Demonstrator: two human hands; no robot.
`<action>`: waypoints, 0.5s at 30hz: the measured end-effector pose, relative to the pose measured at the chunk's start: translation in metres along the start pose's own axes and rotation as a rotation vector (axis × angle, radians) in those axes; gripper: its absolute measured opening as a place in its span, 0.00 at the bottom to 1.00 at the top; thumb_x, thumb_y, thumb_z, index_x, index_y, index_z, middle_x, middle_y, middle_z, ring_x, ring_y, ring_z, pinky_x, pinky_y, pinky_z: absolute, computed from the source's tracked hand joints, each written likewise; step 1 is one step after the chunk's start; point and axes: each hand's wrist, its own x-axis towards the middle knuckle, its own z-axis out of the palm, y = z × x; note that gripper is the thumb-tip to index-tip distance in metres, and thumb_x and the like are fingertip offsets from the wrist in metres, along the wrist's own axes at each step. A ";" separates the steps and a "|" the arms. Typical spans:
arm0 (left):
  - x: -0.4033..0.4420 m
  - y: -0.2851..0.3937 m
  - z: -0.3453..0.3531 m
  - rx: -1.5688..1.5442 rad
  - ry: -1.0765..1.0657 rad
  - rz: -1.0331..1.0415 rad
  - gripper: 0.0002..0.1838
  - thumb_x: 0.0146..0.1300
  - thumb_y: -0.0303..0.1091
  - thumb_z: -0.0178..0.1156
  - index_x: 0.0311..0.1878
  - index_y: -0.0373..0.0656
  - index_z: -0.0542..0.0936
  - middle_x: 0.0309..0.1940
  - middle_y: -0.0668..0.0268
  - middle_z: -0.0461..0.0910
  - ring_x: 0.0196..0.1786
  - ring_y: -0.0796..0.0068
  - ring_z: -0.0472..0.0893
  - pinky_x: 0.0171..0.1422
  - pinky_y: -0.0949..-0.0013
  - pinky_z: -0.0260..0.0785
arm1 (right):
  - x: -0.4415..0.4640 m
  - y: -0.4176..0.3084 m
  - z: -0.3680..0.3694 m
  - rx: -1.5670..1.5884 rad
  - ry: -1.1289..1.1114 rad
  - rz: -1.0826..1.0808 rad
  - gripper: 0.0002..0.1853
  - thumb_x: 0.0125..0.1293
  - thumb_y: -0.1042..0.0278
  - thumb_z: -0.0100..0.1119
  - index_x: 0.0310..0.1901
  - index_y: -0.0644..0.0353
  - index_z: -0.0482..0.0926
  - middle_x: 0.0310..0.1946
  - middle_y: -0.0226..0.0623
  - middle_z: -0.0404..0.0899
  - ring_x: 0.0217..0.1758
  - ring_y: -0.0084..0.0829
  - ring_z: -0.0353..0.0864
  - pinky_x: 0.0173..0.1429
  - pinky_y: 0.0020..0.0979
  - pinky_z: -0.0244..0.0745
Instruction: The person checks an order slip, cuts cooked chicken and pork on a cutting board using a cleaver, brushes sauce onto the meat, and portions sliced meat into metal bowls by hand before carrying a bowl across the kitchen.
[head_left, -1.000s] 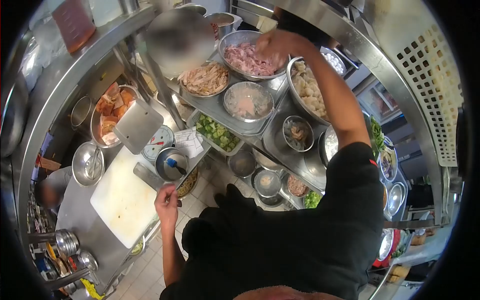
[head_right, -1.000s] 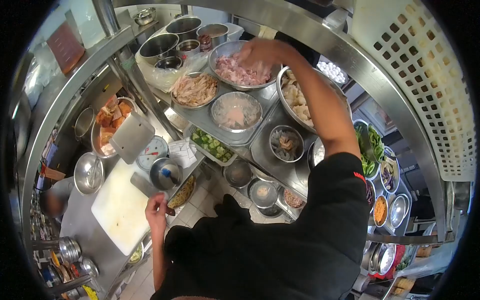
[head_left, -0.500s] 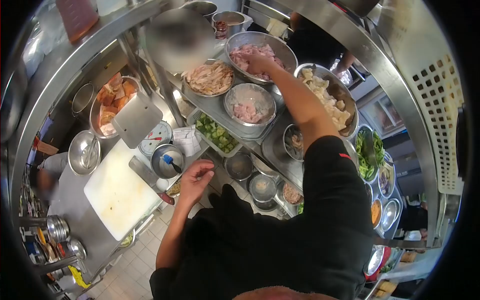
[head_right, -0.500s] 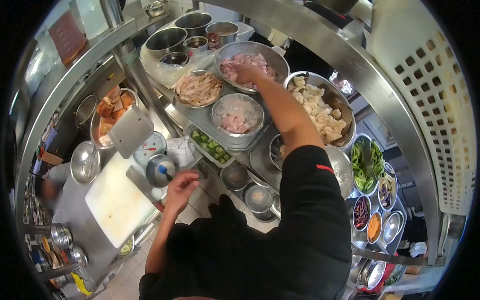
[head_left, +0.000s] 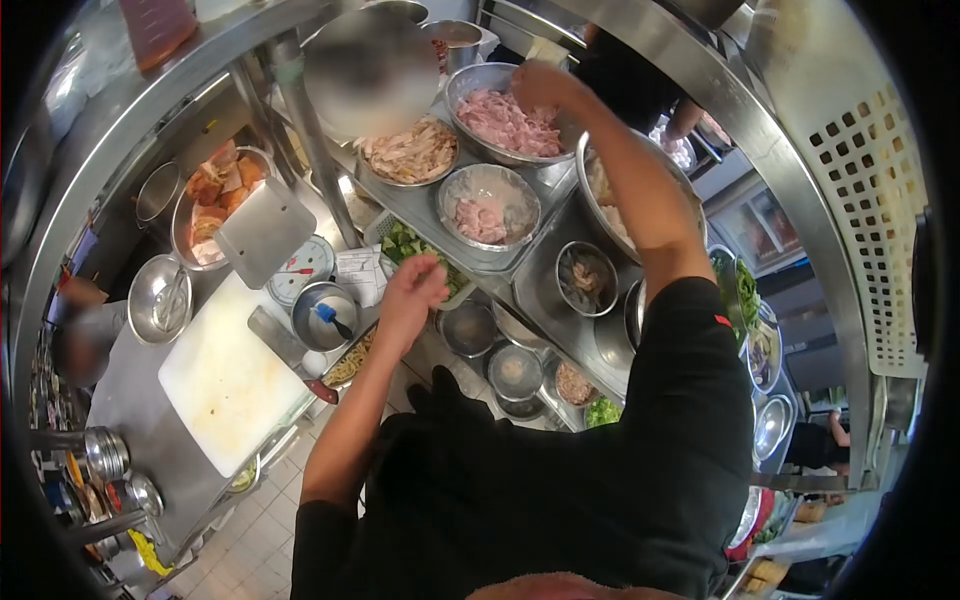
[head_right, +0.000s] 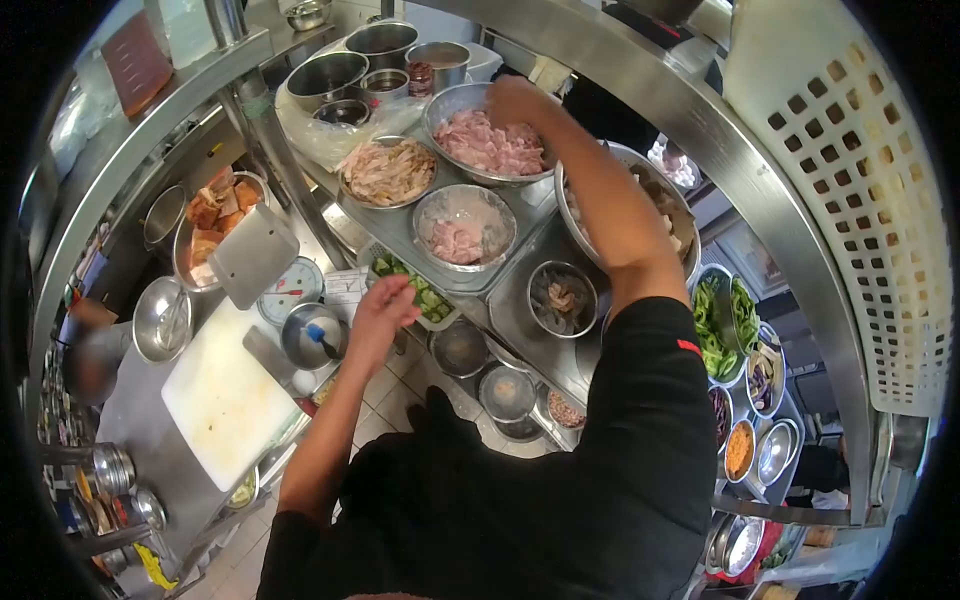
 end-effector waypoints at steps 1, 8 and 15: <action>0.009 0.005 0.009 0.016 0.009 -0.006 0.21 0.69 0.39 0.60 0.58 0.36 0.72 0.41 0.66 0.77 0.36 0.78 0.80 0.41 0.76 0.72 | -0.016 -0.005 -0.014 0.190 0.042 0.044 0.23 0.45 0.64 0.66 0.45 0.65 0.83 0.40 0.46 0.85 0.43 0.37 0.86 0.49 0.36 0.81; 0.053 0.030 0.036 0.238 0.095 -0.103 0.19 0.64 0.42 0.63 0.46 0.35 0.72 0.31 0.64 0.76 0.24 0.76 0.78 0.24 0.74 0.71 | -0.091 -0.082 0.028 0.665 -0.175 -0.133 0.21 0.55 0.58 0.70 0.48 0.61 0.82 0.41 0.41 0.85 0.45 0.36 0.84 0.52 0.35 0.77; 0.081 0.015 0.043 -0.022 0.115 -0.107 0.10 0.59 0.29 0.61 0.31 0.34 0.70 0.24 0.60 0.74 0.19 0.71 0.76 0.25 0.68 0.79 | -0.059 -0.059 0.027 0.637 -0.485 0.017 0.25 0.55 0.55 0.68 0.55 0.53 0.81 0.53 0.47 0.81 0.56 0.41 0.81 0.59 0.39 0.74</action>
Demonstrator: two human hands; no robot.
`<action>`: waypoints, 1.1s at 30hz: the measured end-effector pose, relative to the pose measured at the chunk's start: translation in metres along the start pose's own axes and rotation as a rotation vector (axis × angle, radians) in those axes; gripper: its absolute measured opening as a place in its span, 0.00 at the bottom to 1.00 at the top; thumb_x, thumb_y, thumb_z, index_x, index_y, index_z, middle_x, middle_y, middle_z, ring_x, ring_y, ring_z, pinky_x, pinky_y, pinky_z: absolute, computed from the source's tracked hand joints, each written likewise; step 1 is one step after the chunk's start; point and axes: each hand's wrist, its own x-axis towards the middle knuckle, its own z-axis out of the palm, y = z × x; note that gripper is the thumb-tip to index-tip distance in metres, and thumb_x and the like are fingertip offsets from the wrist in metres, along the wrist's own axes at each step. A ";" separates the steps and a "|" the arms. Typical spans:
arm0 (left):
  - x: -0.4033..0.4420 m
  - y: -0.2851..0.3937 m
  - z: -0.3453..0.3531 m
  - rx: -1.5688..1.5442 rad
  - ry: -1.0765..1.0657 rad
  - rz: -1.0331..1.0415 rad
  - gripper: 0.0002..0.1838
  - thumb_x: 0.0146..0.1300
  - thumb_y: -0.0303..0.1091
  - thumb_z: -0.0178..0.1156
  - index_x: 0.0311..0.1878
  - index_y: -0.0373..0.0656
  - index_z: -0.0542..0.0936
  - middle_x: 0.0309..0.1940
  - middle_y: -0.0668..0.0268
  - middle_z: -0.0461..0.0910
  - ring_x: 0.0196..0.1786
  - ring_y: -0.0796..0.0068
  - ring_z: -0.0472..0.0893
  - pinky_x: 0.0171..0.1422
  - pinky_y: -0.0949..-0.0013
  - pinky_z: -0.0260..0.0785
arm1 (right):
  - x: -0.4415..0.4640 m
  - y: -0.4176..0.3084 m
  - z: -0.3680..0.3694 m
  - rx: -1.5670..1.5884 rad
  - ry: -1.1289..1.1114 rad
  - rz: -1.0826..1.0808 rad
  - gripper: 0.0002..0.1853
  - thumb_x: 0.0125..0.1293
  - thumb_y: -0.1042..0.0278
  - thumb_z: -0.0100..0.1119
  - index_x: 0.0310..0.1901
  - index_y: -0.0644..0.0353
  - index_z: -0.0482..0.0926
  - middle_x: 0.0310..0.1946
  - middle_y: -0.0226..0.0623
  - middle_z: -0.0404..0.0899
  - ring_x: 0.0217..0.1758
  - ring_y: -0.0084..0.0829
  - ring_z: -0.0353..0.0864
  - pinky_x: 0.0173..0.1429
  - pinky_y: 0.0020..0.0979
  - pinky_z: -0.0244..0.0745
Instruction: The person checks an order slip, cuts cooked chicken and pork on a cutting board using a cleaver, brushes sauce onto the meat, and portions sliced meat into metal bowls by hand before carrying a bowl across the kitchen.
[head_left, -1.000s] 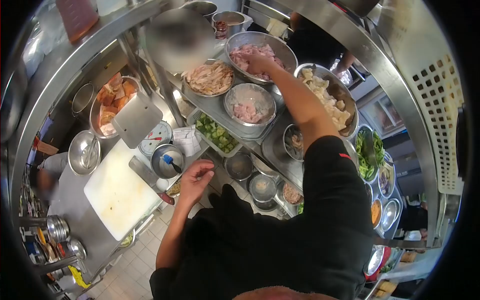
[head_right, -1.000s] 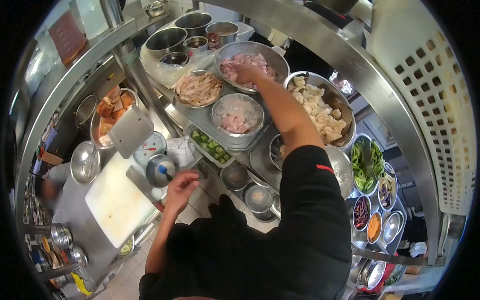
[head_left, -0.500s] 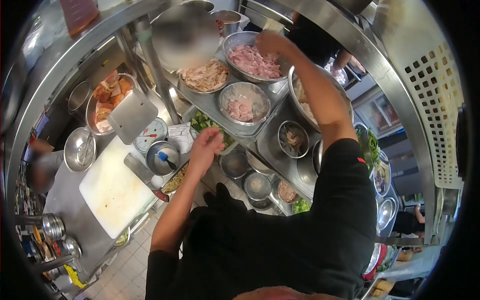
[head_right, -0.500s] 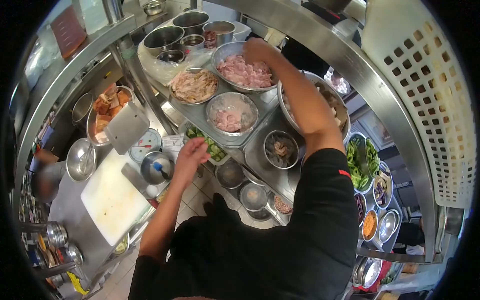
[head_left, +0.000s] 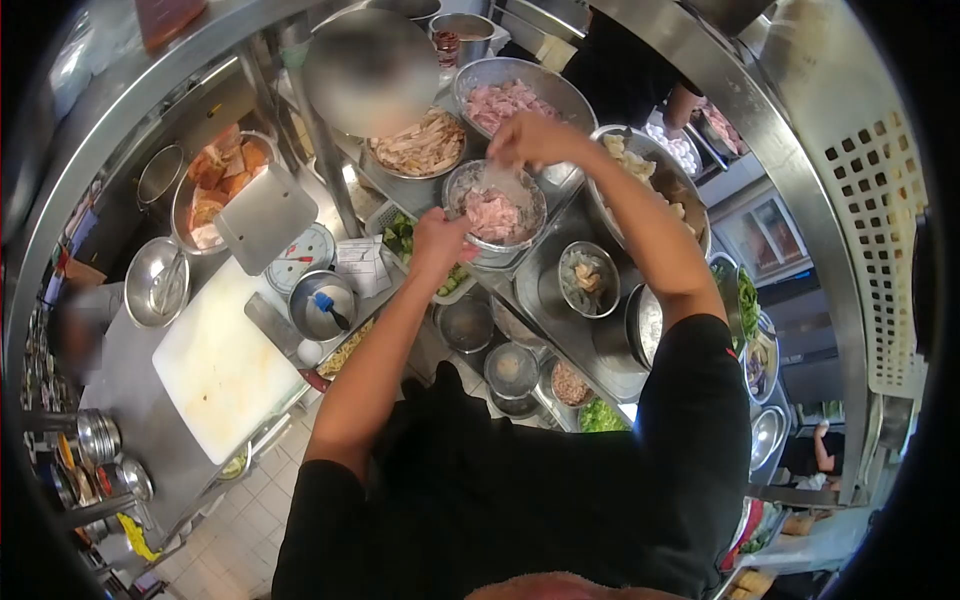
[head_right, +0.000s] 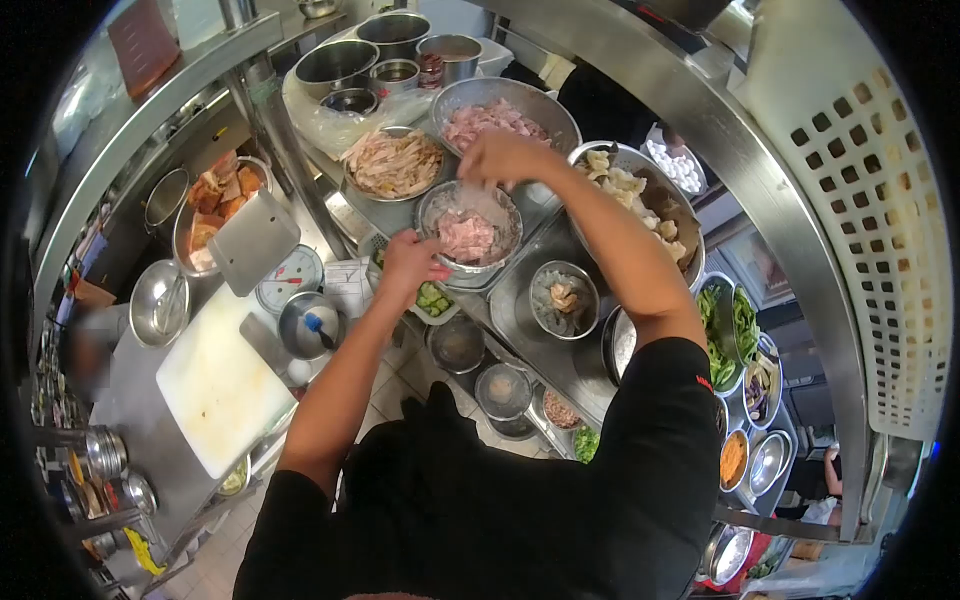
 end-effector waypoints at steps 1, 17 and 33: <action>-0.002 -0.001 0.001 0.033 0.015 0.031 0.10 0.59 0.29 0.60 0.31 0.34 0.70 0.24 0.60 0.74 0.19 0.71 0.76 0.25 0.68 0.79 | 0.015 0.005 -0.012 -0.088 0.199 -0.025 0.24 0.56 0.58 0.66 0.55 0.54 0.82 0.47 0.48 0.83 0.52 0.44 0.82 0.59 0.42 0.74; -0.063 0.014 -0.052 -0.148 0.044 0.106 0.04 0.57 0.24 0.58 0.31 0.37 0.72 0.24 0.63 0.76 0.21 0.76 0.77 0.25 0.71 0.77 | 0.123 0.056 -0.018 -0.555 0.665 -0.447 0.09 0.55 0.70 0.61 0.38 0.61 0.83 0.35 0.42 0.84 0.40 0.40 0.83 0.45 0.38 0.77; -0.056 0.019 -0.051 -0.186 0.015 0.083 0.03 0.58 0.24 0.57 0.34 0.36 0.73 0.28 0.60 0.79 0.23 0.74 0.79 0.29 0.70 0.78 | -0.023 -0.031 0.052 0.078 0.080 -0.435 0.22 0.57 0.80 0.63 0.56 0.61 0.78 0.54 0.34 0.80 0.47 0.28 0.84 0.40 0.26 0.83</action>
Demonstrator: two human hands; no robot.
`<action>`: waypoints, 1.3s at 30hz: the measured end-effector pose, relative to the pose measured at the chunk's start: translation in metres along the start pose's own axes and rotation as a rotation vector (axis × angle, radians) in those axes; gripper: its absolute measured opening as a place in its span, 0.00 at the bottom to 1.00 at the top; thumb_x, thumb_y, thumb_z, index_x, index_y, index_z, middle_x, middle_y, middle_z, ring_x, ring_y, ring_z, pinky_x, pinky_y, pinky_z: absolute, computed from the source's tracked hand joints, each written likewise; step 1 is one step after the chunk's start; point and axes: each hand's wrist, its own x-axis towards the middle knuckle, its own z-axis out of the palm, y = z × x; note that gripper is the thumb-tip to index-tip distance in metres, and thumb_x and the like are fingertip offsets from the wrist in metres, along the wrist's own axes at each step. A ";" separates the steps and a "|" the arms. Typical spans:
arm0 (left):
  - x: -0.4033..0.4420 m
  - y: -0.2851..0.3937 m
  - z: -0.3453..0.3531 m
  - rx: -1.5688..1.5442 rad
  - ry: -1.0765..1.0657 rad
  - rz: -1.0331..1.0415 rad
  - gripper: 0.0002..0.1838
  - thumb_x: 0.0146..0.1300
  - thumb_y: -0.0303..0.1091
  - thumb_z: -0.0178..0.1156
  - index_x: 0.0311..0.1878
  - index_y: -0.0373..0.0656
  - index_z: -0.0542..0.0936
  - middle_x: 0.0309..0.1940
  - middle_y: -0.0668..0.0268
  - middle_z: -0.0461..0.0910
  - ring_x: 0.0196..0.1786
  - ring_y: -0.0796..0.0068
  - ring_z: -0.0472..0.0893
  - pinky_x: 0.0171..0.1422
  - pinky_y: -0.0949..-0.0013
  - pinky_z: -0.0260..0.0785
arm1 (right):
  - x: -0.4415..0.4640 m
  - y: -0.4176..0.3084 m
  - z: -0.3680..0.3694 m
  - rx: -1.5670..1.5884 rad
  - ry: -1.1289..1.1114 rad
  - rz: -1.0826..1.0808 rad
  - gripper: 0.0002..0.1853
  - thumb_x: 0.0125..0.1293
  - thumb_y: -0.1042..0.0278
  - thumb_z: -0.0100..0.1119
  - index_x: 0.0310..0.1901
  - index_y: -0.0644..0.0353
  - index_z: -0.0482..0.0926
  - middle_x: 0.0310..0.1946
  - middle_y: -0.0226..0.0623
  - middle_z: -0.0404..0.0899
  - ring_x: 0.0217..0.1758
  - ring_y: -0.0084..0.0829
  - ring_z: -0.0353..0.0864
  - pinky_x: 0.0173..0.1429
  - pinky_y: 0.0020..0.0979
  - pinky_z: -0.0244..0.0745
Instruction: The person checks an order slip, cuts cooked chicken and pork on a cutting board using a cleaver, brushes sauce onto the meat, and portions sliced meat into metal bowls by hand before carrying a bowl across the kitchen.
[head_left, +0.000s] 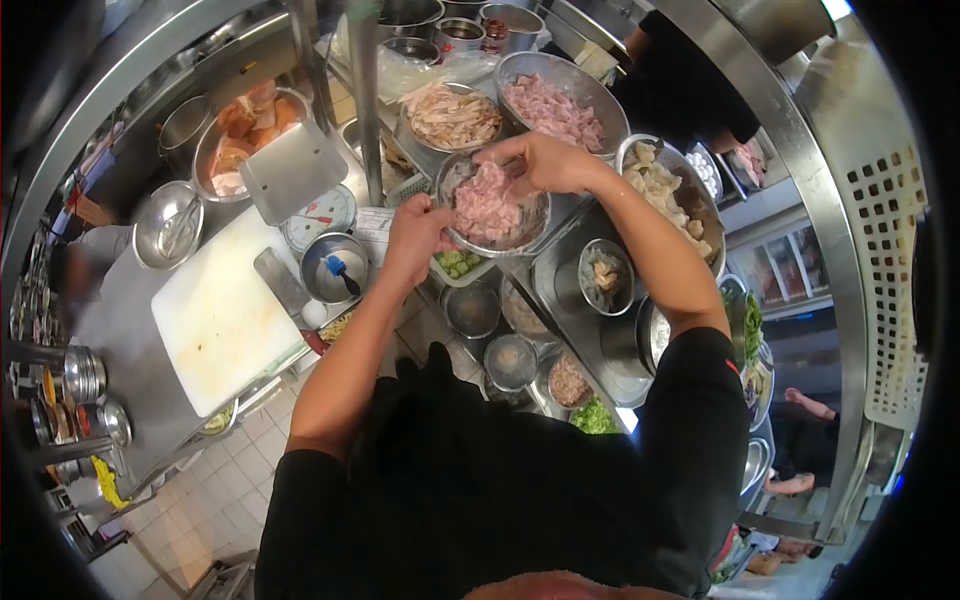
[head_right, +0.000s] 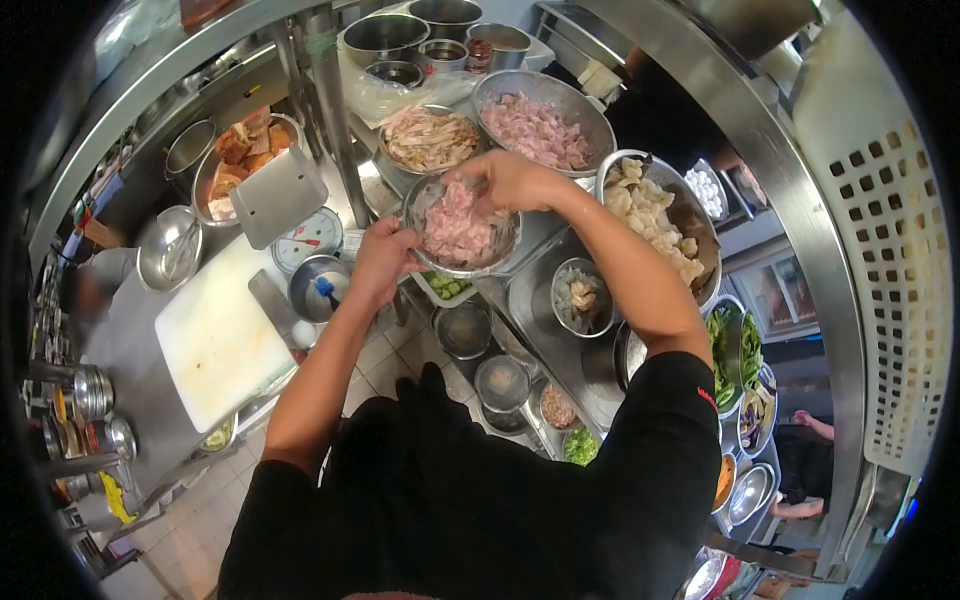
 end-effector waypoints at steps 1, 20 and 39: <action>-0.002 0.000 -0.004 -0.003 0.007 -0.010 0.03 0.59 0.24 0.57 0.34 0.37 0.73 0.29 0.60 0.79 0.24 0.74 0.79 0.29 0.70 0.79 | 0.002 0.000 0.003 -0.089 0.022 -0.028 0.23 0.57 0.81 0.63 0.57 0.61 0.78 0.55 0.34 0.80 0.47 0.27 0.84 0.40 0.26 0.83; -0.026 0.073 -0.210 -0.011 0.556 0.329 0.04 0.61 0.23 0.57 0.35 0.36 0.71 0.26 0.63 0.76 0.26 0.73 0.80 0.32 0.74 0.82 | 0.035 0.176 -0.083 -0.539 0.409 0.347 0.12 0.42 0.68 0.72 0.29 0.64 0.83 0.23 0.40 0.81 0.27 0.32 0.82 0.32 0.35 0.75; -0.038 0.067 -0.208 -0.070 0.580 0.282 0.14 0.66 0.35 0.62 0.44 0.37 0.70 0.36 0.60 0.79 0.32 0.70 0.83 0.36 0.71 0.80 | 0.025 0.210 -0.090 -0.784 0.214 0.364 0.18 0.55 0.61 0.58 0.44 0.62 0.83 0.40 0.56 0.82 0.47 0.53 0.82 0.53 0.46 0.76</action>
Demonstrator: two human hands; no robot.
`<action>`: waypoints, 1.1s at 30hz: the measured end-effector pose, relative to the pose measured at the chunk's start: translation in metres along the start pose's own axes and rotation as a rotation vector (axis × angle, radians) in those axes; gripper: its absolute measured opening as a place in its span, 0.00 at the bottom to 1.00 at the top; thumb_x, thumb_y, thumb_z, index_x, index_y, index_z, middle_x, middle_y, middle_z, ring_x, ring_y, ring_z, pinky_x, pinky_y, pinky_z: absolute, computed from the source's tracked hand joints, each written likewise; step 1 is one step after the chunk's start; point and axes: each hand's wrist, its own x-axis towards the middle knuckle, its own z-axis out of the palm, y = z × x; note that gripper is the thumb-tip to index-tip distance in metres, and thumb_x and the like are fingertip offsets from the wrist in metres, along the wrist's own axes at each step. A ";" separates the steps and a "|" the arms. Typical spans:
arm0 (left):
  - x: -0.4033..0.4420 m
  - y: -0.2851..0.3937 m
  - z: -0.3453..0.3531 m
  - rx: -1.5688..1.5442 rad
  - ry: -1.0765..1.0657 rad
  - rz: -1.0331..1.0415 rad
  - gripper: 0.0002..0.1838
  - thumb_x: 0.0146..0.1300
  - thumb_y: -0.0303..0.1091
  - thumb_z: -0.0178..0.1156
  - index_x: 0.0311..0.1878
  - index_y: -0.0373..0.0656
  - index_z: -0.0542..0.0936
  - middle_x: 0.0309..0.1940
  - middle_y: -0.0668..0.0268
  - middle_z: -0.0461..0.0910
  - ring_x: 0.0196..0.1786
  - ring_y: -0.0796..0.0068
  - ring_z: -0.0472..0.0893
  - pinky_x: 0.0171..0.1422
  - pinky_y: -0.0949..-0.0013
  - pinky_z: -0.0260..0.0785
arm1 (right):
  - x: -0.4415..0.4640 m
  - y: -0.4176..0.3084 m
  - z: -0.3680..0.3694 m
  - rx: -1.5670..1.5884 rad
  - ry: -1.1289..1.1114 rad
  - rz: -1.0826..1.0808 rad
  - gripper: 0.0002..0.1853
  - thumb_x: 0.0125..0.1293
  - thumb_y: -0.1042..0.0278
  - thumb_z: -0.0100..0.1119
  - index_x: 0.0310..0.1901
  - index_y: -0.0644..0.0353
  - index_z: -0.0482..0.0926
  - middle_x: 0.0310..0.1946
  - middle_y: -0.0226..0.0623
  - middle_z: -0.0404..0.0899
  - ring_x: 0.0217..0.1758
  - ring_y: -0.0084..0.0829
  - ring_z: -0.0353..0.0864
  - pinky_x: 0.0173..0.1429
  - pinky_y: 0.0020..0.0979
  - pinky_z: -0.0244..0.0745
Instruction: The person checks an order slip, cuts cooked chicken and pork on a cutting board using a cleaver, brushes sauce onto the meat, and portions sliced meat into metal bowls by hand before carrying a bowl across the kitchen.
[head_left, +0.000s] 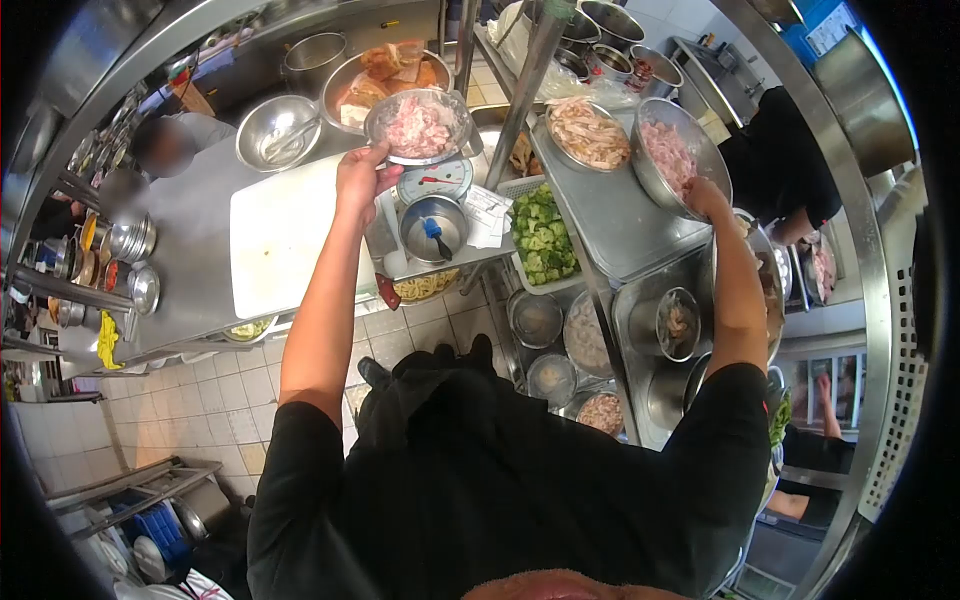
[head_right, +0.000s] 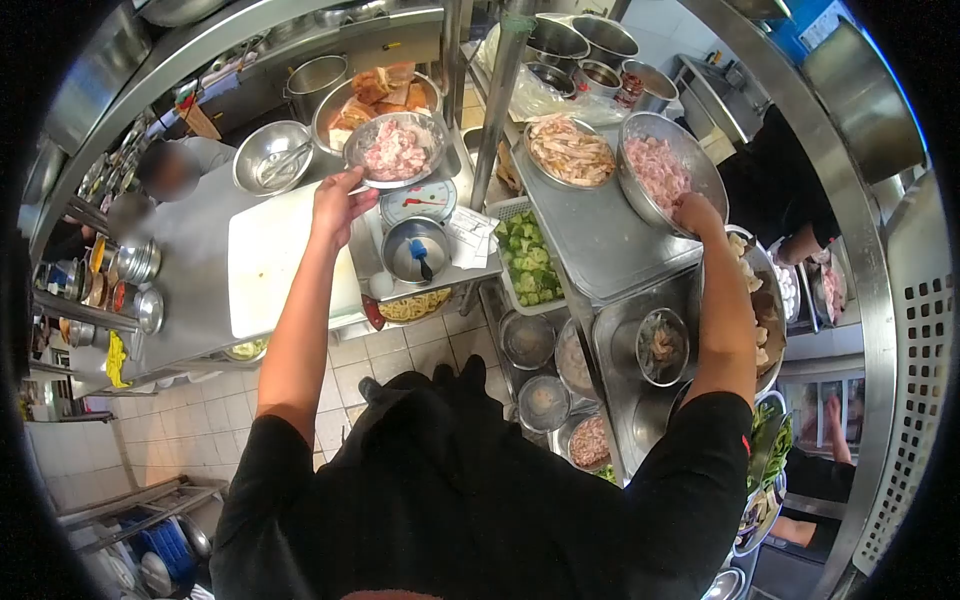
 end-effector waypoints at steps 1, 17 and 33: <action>0.003 -0.002 -0.002 -0.001 -0.013 -0.003 0.16 0.66 0.36 0.63 0.46 0.37 0.69 0.37 0.59 0.79 0.31 0.70 0.83 0.36 0.71 0.80 | -0.001 -0.003 -0.003 -0.025 -0.027 0.033 0.18 0.55 0.61 0.58 0.44 0.62 0.83 0.40 0.56 0.82 0.47 0.53 0.82 0.53 0.46 0.76; 0.029 -0.005 0.003 0.019 0.022 -0.039 0.12 0.56 0.25 0.62 0.41 0.31 0.72 0.31 0.53 0.78 0.25 0.62 0.82 0.27 0.62 0.81 | -0.003 0.018 -0.061 -0.208 0.161 -0.261 0.13 0.56 0.56 0.60 0.28 0.59 0.81 0.31 0.44 0.82 0.33 0.46 0.80 0.36 0.47 0.74; -0.241 -0.005 -0.381 -0.029 0.365 0.070 0.06 0.56 0.28 0.64 0.32 0.42 0.74 0.24 0.69 0.73 0.24 0.79 0.75 0.26 0.72 0.74 | -0.202 -0.431 -0.008 1.468 -0.148 -0.248 0.19 0.64 0.66 0.65 0.56 0.58 0.76 0.47 0.32 0.83 0.41 0.23 0.83 0.37 0.23 0.77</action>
